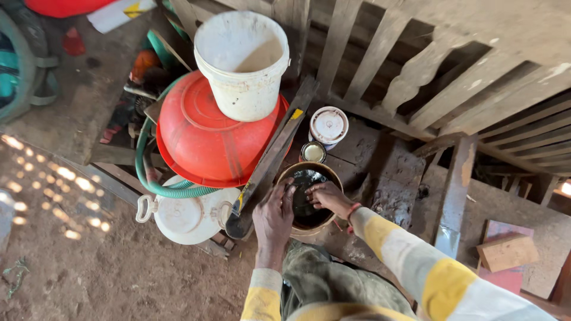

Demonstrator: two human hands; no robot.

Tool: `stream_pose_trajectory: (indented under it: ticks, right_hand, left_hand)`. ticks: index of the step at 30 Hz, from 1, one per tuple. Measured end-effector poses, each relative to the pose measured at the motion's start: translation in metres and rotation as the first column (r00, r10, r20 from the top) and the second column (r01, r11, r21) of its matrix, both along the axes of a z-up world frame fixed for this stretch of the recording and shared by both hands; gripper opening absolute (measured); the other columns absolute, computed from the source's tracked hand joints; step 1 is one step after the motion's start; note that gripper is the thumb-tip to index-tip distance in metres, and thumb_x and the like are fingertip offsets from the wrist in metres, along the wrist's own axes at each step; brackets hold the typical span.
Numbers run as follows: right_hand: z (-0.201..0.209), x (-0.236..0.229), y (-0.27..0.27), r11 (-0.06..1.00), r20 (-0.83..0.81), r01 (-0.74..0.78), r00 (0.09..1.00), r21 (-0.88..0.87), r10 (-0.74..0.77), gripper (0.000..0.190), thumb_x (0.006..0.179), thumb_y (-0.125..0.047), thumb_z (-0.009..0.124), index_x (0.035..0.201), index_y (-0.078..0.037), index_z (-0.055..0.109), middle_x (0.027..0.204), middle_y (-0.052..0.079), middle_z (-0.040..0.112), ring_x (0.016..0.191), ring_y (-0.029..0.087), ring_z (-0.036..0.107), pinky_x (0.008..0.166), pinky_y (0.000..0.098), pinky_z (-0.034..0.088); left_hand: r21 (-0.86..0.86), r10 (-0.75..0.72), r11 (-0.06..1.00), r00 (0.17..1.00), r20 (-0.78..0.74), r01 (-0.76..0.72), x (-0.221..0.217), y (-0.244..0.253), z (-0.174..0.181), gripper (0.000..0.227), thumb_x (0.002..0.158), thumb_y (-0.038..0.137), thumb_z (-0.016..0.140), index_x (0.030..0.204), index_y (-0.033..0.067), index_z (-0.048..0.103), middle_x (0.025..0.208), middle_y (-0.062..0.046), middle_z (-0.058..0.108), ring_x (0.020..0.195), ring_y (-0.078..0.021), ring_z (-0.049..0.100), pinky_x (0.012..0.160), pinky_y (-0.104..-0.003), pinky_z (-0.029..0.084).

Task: The person measures a metal strap using a measuring tape, marks it with a pencil, and dips it into a bucket of dark liquid. The person then aligns the strap with a spirit level and uses a small tool to scrape along its surface.

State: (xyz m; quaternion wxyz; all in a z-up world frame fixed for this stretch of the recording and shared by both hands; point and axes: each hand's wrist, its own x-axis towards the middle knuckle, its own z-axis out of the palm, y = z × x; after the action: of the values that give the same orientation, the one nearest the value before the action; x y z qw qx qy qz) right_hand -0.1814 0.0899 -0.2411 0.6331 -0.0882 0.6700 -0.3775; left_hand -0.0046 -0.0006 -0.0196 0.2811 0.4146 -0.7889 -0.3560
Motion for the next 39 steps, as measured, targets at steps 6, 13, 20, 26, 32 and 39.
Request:
stream_pose_trajectory:
  ticks: [6, 13, 20, 26, 32, 39]
  right_hand:
    - [-0.084, 0.020, -0.003, 0.932, -0.218, 0.349, 0.921, 0.095, -0.322, 0.017, 0.094, -0.011, 0.056, 0.097, 0.000, 0.068, 0.087, 0.011, 0.068, 0.078, 0.024, 0.066, 0.068, 0.0416, 0.054]
    - [-0.099, 0.014, -0.006, 0.985, 0.138, 0.169, 0.977, -0.023, -0.164, 0.019, 0.096, -0.019, 0.052, 0.091, -0.007, 0.066, 0.079, 0.007, 0.066, 0.072, 0.024, 0.063, 0.064, 0.0418, 0.053]
    - [0.042, -0.032, -0.012, 0.865, 0.494, 0.502, 0.748, 0.015, -0.443, 0.023, 0.103, -0.017, 0.049, 0.085, -0.010, 0.061, 0.070, 0.002, 0.059, 0.061, 0.016, 0.058, 0.057, 0.0355, 0.053]
    - [0.202, -0.020, -0.031, 0.998, 0.006, 0.034, 0.999, -0.056, -0.033, 0.033, 0.102, -0.026, 0.055, 0.094, 0.002, 0.070, 0.084, 0.012, 0.073, 0.076, 0.023, 0.072, 0.073, 0.0391, 0.063]
    - [0.211, -0.004, -0.025, 0.978, -0.194, -0.128, 0.976, -0.162, 0.096, 0.036, 0.101, -0.026, 0.056, 0.102, 0.004, 0.076, 0.098, 0.011, 0.080, 0.087, 0.018, 0.076, 0.081, 0.0333, 0.062]
    - [0.212, -0.003, -0.015, 0.946, -0.471, -0.212, 0.879, -0.247, 0.074, 0.041, 0.106, -0.028, 0.055, 0.094, 0.006, 0.074, 0.085, 0.014, 0.072, 0.073, 0.015, 0.061, 0.070, 0.0316, 0.053]
  left_hand:
    - [-0.001, -0.017, 1.000, 0.997, -0.077, 0.017, 0.003, 0.006, -0.018, 0.019, 0.099, 0.021, 0.067, 0.112, 0.0082, 0.072, 0.106, -0.014, 0.075, 0.094, -0.0347, 0.074, 0.078, -0.040, 0.059]
    - [0.217, 0.016, 0.976, 0.993, -0.117, 0.010, 0.011, 0.004, -0.022, 0.020, 0.100, 0.018, 0.065, 0.115, 0.0066, 0.072, 0.103, -0.016, 0.075, 0.088, -0.0331, 0.075, 0.079, -0.040, 0.059]
    - [0.251, -0.033, 0.965, 0.985, -0.171, 0.076, -0.004, 0.005, -0.037, 0.017, 0.100, 0.014, 0.064, 0.113, 0.0046, 0.071, 0.105, -0.017, 0.074, 0.096, -0.0347, 0.073, 0.079, -0.041, 0.057]
    - [-0.065, -0.125, 0.991, 0.967, -0.222, 0.113, -0.018, 0.021, -0.083, 0.039, 0.081, 0.008, 0.075, 0.115, -0.0088, 0.064, 0.109, -0.031, 0.069, 0.100, -0.0467, 0.066, 0.087, -0.049, 0.055]
    - [0.108, -0.154, 0.979, 0.975, -0.161, 0.172, -0.027, 0.020, -0.086, 0.040, 0.081, 0.004, 0.071, 0.119, -0.0057, 0.062, 0.104, -0.026, 0.072, 0.094, -0.0442, 0.070, 0.079, -0.048, 0.058]
    - [0.173, -0.191, 0.965, 0.980, -0.047, 0.196, -0.022, 0.026, -0.081, 0.041, 0.093, 0.009, 0.064, 0.133, 0.0019, 0.059, 0.098, -0.020, 0.076, 0.080, -0.0320, 0.075, 0.072, -0.041, 0.060]
